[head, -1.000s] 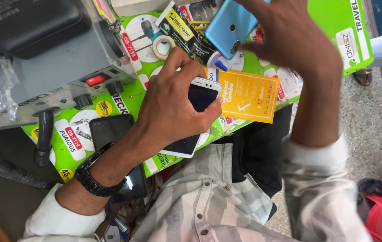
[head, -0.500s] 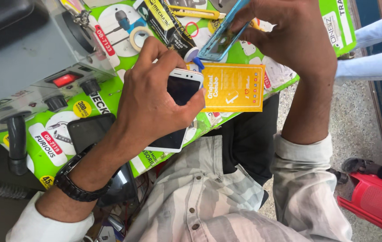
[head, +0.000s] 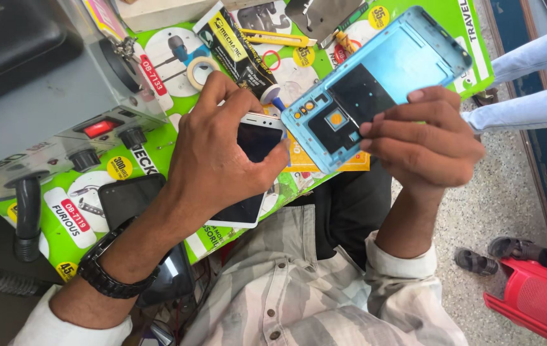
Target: The person uses a screwdriver to tighten screws on a smartphone battery and then reassembles the device by attaching the back cover. They subsequently inspect the exterior of the phone and handle a second blue smartphone, checking its edges and screen.
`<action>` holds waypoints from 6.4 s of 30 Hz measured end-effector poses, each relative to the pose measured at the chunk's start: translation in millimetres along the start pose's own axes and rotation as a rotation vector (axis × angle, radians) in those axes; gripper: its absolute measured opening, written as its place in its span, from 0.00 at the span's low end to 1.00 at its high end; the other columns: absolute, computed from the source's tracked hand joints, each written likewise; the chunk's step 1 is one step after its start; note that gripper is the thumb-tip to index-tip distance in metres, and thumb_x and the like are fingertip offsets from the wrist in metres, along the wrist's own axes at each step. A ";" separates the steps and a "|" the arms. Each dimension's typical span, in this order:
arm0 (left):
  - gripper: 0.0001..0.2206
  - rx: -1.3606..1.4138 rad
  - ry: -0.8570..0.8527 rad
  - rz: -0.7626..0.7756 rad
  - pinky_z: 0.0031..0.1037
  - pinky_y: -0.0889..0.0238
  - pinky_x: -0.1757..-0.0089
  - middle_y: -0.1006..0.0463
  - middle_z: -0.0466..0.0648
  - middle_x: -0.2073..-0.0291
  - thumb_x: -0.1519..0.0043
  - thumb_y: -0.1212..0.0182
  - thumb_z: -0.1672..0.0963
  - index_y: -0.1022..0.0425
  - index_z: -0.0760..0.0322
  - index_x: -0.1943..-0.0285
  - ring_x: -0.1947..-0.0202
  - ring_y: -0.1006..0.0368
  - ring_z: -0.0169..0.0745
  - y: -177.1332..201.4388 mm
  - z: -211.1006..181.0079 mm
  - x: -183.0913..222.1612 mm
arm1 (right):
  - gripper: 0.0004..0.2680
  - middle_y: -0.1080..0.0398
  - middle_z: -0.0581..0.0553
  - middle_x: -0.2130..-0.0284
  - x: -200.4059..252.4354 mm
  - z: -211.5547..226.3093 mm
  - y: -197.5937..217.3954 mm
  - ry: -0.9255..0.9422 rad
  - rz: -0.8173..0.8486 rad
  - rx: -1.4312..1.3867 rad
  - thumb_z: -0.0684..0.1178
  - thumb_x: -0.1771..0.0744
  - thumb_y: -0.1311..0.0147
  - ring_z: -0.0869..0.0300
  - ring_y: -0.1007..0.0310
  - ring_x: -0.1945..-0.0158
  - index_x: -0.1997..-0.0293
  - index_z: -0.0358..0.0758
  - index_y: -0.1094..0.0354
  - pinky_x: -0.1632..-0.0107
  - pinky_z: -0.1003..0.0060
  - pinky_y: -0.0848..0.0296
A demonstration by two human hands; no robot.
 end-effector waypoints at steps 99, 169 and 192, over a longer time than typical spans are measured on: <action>0.12 0.340 -0.084 -0.071 0.22 0.38 0.56 0.30 0.46 0.64 0.35 0.26 0.56 0.26 0.69 0.59 0.60 0.32 0.32 13.1 5.2 0.2 | 0.29 0.48 0.40 0.26 133.0 33.8 -159.6 -1.389 -0.227 -1.716 0.53 0.31 0.57 0.56 0.49 0.23 0.20 0.31 0.62 0.23 0.58 0.51; 0.37 -0.208 -0.480 0.155 0.38 0.35 0.64 0.30 0.54 0.55 0.55 0.23 0.57 0.40 0.65 0.36 0.63 0.29 0.51 -4.5 -68.9 9.5 | 0.09 0.24 0.41 0.55 87.4 17.4 -60.1 -0.919 -0.053 -0.685 0.42 0.25 0.55 0.64 0.21 0.55 0.42 0.25 0.32 0.50 0.69 0.19; 0.48 -0.479 -0.610 0.480 0.39 0.41 0.57 0.31 0.48 0.59 0.51 0.28 0.57 0.54 0.60 0.20 0.57 0.32 0.45 -54.8 -63.9 35.0 | 0.07 0.25 0.50 0.74 97.6 -7.3 -62.9 -0.894 0.111 -0.583 0.42 0.31 0.40 0.72 0.28 0.70 0.52 0.29 0.24 0.67 0.75 0.29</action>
Point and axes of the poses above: each hand's wrist, its own x-axis away from the middle knuckle, its own y-axis out of the back of the hand, z = x × y, the point moved 10 cm from there along -x, towards the middle knuckle
